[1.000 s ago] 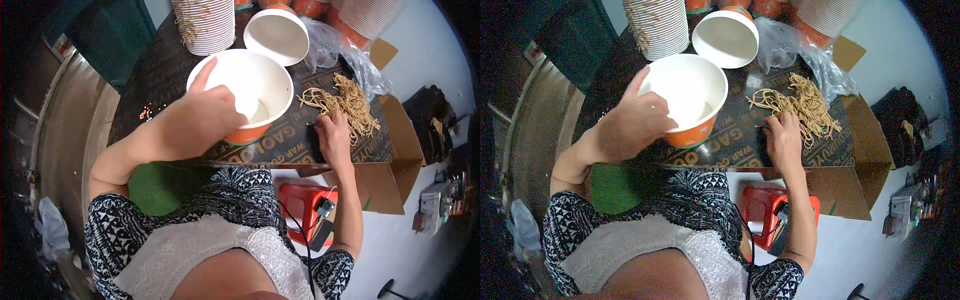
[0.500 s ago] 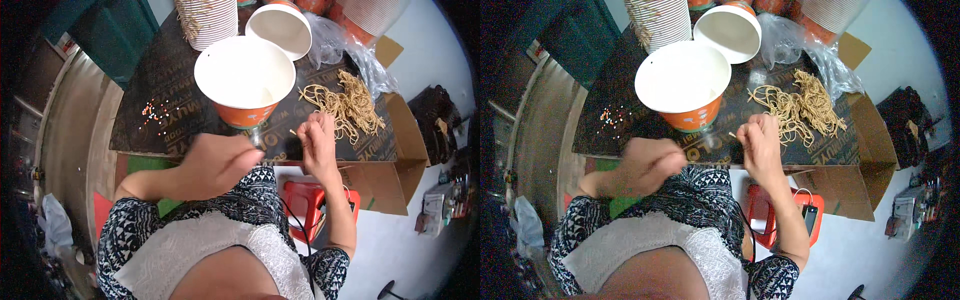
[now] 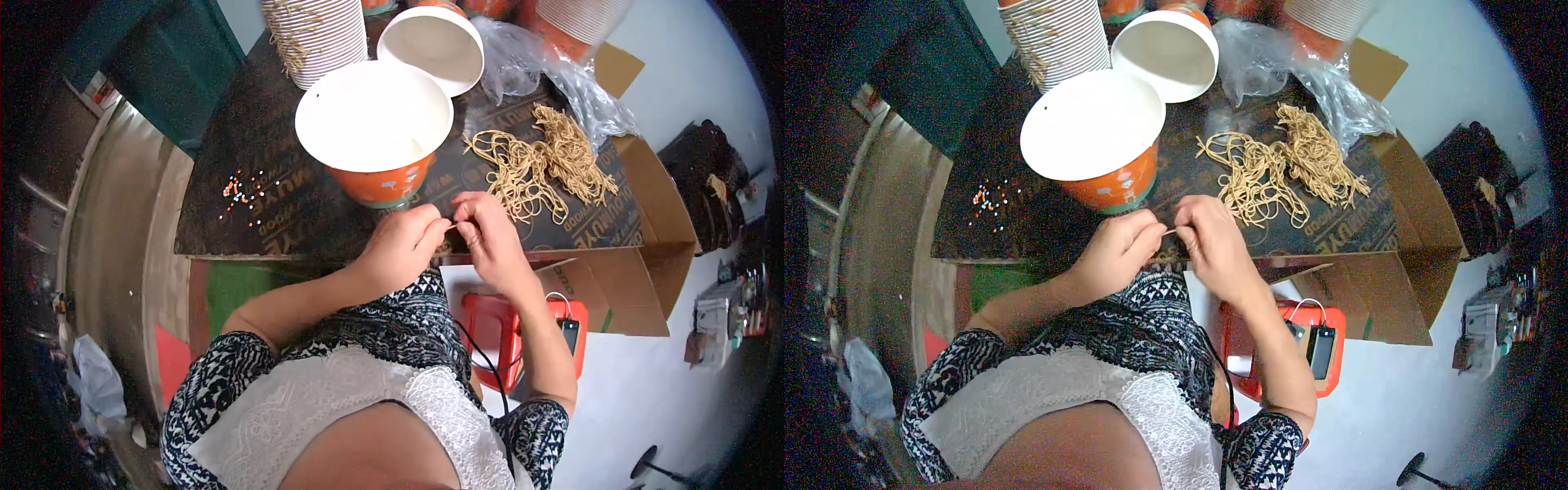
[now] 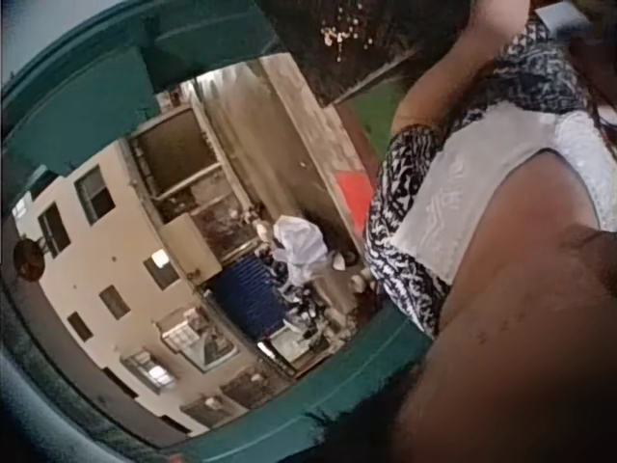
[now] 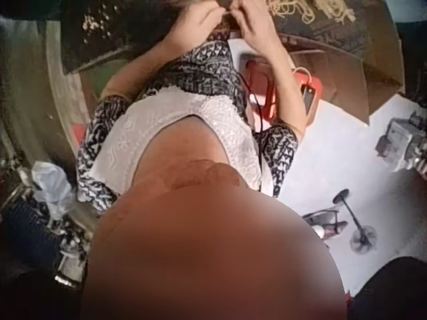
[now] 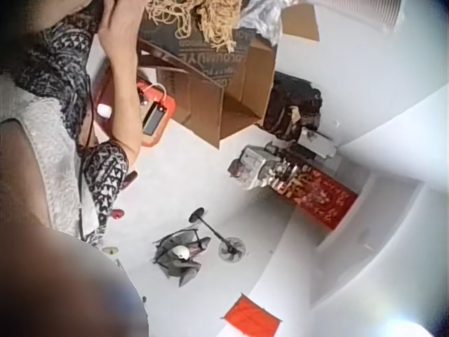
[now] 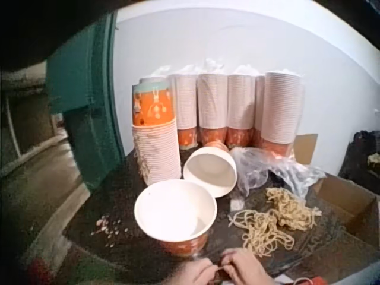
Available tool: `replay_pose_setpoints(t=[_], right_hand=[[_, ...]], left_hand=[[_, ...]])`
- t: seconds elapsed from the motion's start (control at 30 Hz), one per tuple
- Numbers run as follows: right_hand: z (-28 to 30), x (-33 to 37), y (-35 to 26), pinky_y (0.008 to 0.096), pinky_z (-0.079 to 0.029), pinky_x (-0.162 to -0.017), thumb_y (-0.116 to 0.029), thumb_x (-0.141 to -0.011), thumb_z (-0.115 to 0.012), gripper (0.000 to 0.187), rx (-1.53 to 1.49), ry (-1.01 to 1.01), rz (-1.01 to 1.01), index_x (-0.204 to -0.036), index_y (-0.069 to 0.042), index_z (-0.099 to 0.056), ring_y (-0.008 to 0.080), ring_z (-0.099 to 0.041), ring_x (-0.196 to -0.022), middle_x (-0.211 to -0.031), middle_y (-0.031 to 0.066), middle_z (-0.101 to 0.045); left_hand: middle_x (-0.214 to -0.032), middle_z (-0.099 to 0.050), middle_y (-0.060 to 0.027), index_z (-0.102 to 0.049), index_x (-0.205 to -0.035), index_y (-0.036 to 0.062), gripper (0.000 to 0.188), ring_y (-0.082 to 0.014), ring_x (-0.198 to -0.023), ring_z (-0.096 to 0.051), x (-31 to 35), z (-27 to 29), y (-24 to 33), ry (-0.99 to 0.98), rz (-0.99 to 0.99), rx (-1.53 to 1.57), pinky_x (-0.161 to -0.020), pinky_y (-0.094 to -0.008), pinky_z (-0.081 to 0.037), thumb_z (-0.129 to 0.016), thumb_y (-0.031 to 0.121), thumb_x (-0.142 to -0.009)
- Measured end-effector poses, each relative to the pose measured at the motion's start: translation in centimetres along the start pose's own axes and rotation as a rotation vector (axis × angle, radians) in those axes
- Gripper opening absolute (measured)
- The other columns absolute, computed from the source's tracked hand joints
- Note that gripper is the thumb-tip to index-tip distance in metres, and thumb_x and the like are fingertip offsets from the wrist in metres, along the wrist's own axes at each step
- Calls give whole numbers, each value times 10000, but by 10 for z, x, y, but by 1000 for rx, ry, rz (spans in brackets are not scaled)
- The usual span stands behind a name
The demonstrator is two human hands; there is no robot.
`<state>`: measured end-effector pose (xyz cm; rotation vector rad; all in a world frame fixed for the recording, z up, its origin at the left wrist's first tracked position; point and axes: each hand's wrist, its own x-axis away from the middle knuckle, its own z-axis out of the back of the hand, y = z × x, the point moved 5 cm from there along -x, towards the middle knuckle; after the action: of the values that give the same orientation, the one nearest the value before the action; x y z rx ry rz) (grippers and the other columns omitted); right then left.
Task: Attaching elastic strings to paper bowls by threading them through holes and tying them.
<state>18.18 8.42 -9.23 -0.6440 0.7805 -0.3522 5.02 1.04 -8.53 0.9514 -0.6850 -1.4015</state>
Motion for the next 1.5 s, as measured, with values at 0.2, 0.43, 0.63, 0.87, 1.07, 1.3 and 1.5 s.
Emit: replay_pose_setpoints(t=[0.2, 0.43, 0.63, 0.87, 1.07, 1.3, 1.5], right_hand=[[30, -17, 59, 342, -403, -985, -213, -992, -508, 271, -144, -105, -362, -1169, -11, -545, 243, -545, -1105, -1110, 136, -587], [77, -22, 121, 306, -425, -915, -190, -996, -505, 252, -64, 86, -385, -1159, -14, -582, 184, -556, -975, -1031, 85, -610], [26, -26, -36, 342, -428, -982, -189, -982, -502, 276, -354, 49, -74, -1140, 9, -612, 221, -578, -1117, -1153, 130, -620], [-27, 13, -69, 250, -443, -630, -150, -981, -552, 183, -683, -24, -304, -1045, 16, -594, 86, -525, -692, -760, 18, -569], [-24, 17, -70, 183, -325, -539, -50, -928, -622, 57, -687, 115, -312, -949, 3, -620, 0, -385, -610, -689, -82, -489], [-15, 15, -64, 142, -285, -534, -7, -913, -637, 18, -823, 309, -392, -930, 1, -637, -31, -366, -590, -699, -108, -504], [-8, 6, -60, 156, -295, -532, -9, -912, -630, 23, -622, 380, -314, -927, 7, -637, -14, -356, -591, -687, -107, -466]], left_hand=[[-699, -582, -158, -558, -842, 0, 152, -307, -653, -615, 24, 19, 4, 76, -3, -144, -602, -376, -463, -528, 106, -946], [-711, -571, -141, -571, -807, 7, 61, -331, -619, -583, 73, 86, 66, 159, -388, -202, -554, -384, -457, -592, -38, -843], [-725, -568, -151, -570, -815, 7, 68, -357, -664, -582, 55, 67, 63, -6, -436, -318, -584, -414, -462, -601, 34, -869], [-765, -561, -162, -545, -861, 17, 64, -376, -710, -578, 45, 62, 64, -59, -408, -267, -611, -426, -459, -579, 60, -895], [-764, -556, -162, -535, -859, 7, 60, -366, -708, -582, 40, 61, 66, -67, -435, -216, -618, -411, -463, -594, 1, -857], [-798, -563, -110, -537, -902, 29, 198, -335, -720, -580, 29, 71, 85, 196, -753, -325, -671, -411, -464, -677, 15, -763], [-870, -634, -135, -587, -1064, 8, 298, -325, -852, -603, -7, 77, 88, 330, -581, -760, -832, -428, -453, -691, 68, -791]])
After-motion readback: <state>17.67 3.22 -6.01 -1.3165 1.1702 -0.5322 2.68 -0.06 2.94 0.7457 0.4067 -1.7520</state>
